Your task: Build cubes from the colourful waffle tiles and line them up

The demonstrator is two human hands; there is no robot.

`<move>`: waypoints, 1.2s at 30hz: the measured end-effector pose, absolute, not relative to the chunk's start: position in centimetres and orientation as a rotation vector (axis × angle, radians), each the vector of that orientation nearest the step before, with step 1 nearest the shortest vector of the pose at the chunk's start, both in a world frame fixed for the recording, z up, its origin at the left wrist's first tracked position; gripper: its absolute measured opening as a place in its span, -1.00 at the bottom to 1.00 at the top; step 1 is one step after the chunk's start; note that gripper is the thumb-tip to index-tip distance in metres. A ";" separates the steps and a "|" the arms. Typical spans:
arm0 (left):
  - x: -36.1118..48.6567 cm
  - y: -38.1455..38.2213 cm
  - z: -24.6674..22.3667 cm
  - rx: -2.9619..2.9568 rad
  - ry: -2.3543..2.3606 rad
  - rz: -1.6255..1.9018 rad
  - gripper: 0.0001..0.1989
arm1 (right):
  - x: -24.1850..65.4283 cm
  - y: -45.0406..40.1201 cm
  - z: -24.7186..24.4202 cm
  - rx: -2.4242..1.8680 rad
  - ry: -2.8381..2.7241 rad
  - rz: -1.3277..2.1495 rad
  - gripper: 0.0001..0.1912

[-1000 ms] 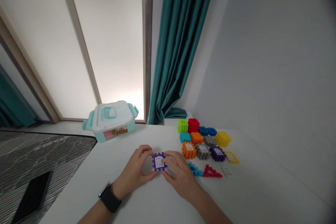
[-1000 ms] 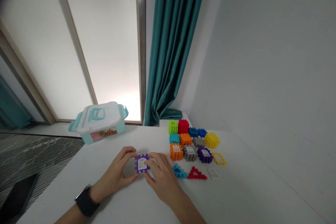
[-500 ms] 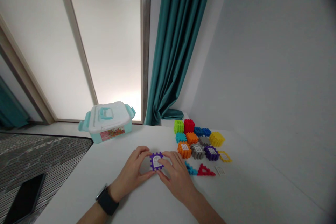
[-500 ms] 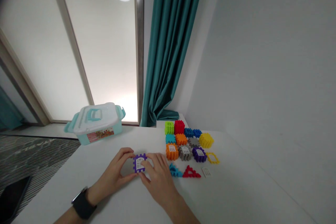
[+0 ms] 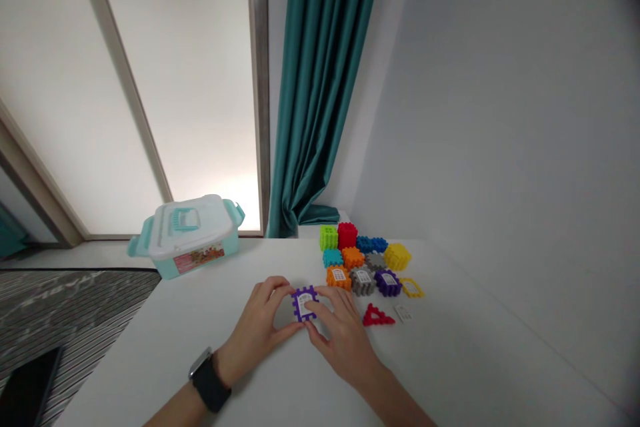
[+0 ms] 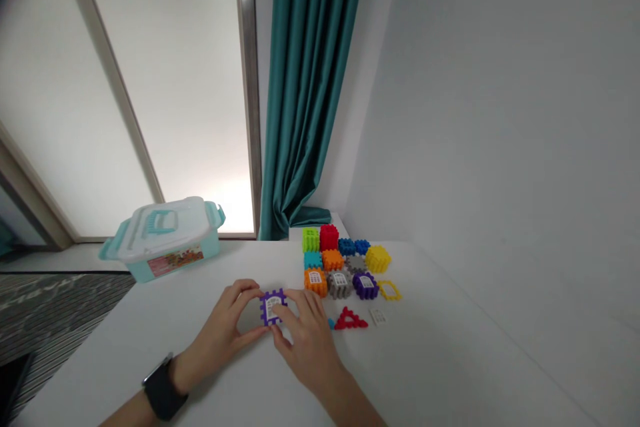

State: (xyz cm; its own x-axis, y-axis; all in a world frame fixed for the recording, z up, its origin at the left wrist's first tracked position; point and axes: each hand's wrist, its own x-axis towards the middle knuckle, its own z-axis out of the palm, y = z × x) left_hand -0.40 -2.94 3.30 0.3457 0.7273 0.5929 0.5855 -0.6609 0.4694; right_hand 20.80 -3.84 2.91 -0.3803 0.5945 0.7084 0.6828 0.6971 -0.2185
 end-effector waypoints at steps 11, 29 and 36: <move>7.4 -0.6 3.1 2.523 1.084 1.184 -0.53 | 27.6 -3.8 1.7 -1.111 -1.936 -0.224 -0.68; 12.3 0.5 1.8 2.876 0.940 1.076 -0.74 | 38.6 0.7 -0.2 -1.324 -1.810 -0.213 -0.75; 12.0 0.7 1.5 2.887 0.900 1.074 -0.76 | 39.3 2.8 -1.0 -1.379 -1.763 -0.180 -0.77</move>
